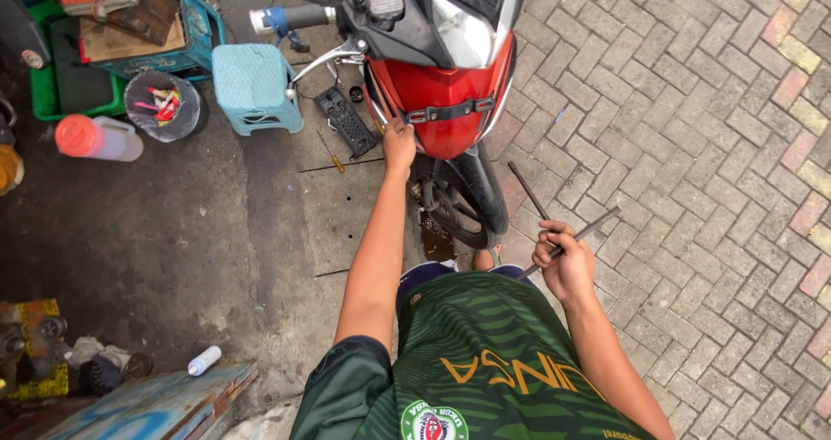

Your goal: Securing license plates to a motorcycle using tools and small hardware.

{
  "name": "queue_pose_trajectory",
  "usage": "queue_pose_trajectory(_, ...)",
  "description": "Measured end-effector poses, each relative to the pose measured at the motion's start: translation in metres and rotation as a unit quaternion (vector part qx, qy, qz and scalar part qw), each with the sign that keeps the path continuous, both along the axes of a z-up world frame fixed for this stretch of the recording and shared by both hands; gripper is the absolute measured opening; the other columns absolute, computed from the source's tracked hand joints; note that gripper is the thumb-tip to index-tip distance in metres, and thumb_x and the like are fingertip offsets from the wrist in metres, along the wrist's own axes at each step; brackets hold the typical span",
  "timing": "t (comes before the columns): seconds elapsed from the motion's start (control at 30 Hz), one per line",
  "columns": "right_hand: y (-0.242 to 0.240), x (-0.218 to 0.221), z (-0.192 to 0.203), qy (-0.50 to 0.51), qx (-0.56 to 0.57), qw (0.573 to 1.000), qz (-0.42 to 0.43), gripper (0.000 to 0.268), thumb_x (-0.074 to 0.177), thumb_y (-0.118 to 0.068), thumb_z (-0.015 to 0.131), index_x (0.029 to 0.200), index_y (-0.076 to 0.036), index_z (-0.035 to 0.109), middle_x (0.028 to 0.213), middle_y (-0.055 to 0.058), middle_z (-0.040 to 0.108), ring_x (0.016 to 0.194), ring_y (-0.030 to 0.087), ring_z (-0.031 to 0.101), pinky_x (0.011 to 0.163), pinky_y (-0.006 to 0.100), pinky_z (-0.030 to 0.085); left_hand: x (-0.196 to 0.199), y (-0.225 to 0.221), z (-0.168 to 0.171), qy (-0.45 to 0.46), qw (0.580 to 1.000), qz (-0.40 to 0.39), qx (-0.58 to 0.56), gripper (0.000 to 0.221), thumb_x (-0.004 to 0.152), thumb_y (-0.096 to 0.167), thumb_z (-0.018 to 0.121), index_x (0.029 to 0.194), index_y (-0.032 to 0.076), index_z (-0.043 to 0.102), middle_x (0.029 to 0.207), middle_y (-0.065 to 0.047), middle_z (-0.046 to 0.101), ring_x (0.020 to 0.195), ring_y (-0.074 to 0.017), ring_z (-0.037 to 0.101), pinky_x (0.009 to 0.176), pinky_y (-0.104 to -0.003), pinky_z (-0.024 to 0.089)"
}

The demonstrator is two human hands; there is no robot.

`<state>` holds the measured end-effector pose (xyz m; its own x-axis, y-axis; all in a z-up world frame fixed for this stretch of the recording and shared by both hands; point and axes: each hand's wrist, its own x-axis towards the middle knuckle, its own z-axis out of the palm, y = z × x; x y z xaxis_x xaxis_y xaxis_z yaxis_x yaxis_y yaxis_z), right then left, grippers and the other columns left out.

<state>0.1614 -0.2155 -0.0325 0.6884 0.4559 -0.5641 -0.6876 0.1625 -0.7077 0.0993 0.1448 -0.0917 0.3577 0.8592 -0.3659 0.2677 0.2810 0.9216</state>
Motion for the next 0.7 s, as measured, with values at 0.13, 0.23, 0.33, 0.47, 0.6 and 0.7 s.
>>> queue_pose_trajectory(0.13,-0.015,0.0,0.01,0.001,-0.012,0.999,-0.03,0.027,0.089,-0.001,0.05,0.111,-0.004,0.064,0.079,0.005,0.049,0.047,0.009,0.042,0.044,0.021,0.031,0.03,0.026,-0.066,-0.014,1.0,0.009,-0.019,0.049,0.107,0.017,0.052,0.147,-0.01,0.046,0.144,-0.034,0.054,0.139,-0.044,0.051,0.114,-0.053,0.043)
queue_pose_trajectory(0.23,-0.026,0.0,0.007,0.002,-0.013,0.999,-0.048,0.027,0.087,0.0,0.05,0.109,-0.005,0.064,0.078,0.005,0.048,0.046,0.008,0.041,0.044,0.02,0.03,0.037,0.032,-0.097,0.014,0.999,0.041,0.001,0.034,0.105,0.021,0.057,0.13,0.001,0.066,0.123,-0.022,0.07,0.123,-0.0363,0.064,0.1,-0.048,0.052)
queue_pose_trajectory(0.33,-0.037,0.001,-0.001,0.007,-0.012,0.998,-0.056,0.027,0.087,0.0,0.05,0.109,-0.005,0.064,0.077,0.005,0.048,0.046,0.008,0.04,0.043,0.02,0.029,0.037,0.032,-0.105,0.038,0.998,0.043,0.011,0.027,0.104,0.02,0.06,0.126,0.008,0.069,0.117,-0.016,0.072,0.117,-0.0305,0.067,0.096,-0.046,0.054)
queue_pose_trajectory(0.47,-0.041,0.003,-0.004,0.016,-0.018,0.998,-0.062,0.027,0.086,0.0,0.05,0.109,-0.005,0.063,0.076,0.005,0.049,0.045,0.008,0.039,0.043,0.02,0.029,0.039,0.035,-0.118,0.055,0.998,0.039,0.017,0.025,0.102,0.016,0.063,0.126,0.008,0.067,0.118,-0.016,0.07,0.117,-0.0299,0.067,0.096,-0.046,0.054)
queue_pose_trajectory(0.6,-0.04,0.01,-0.008,0.017,-0.01,0.998,-0.068,0.027,0.086,0.0,0.05,0.109,-0.005,0.064,0.076,0.006,0.051,0.045,0.008,0.039,0.043,0.02,0.029,0.043,0.036,-0.119,0.058,0.995,0.078,0.019,0.016,0.101,0.011,0.065,0.115,0.01,0.071,0.107,-0.009,0.071,0.103,-0.0228,0.07,0.089,-0.041,0.054)
queue_pose_trajectory(0.7,-0.036,0.013,-0.006,0.018,-0.016,0.997,-0.071,0.027,0.086,0.0,0.05,0.109,-0.005,0.064,0.076,0.006,0.052,0.045,0.008,0.039,0.043,0.02,0.029,0.045,0.037,-0.131,0.065,0.993,0.092,0.028,0.011,0.099,0.011,0.067,0.108,0.014,0.072,0.101,-0.004,0.071,0.096,-0.019,0.07,0.084,-0.039,0.055)
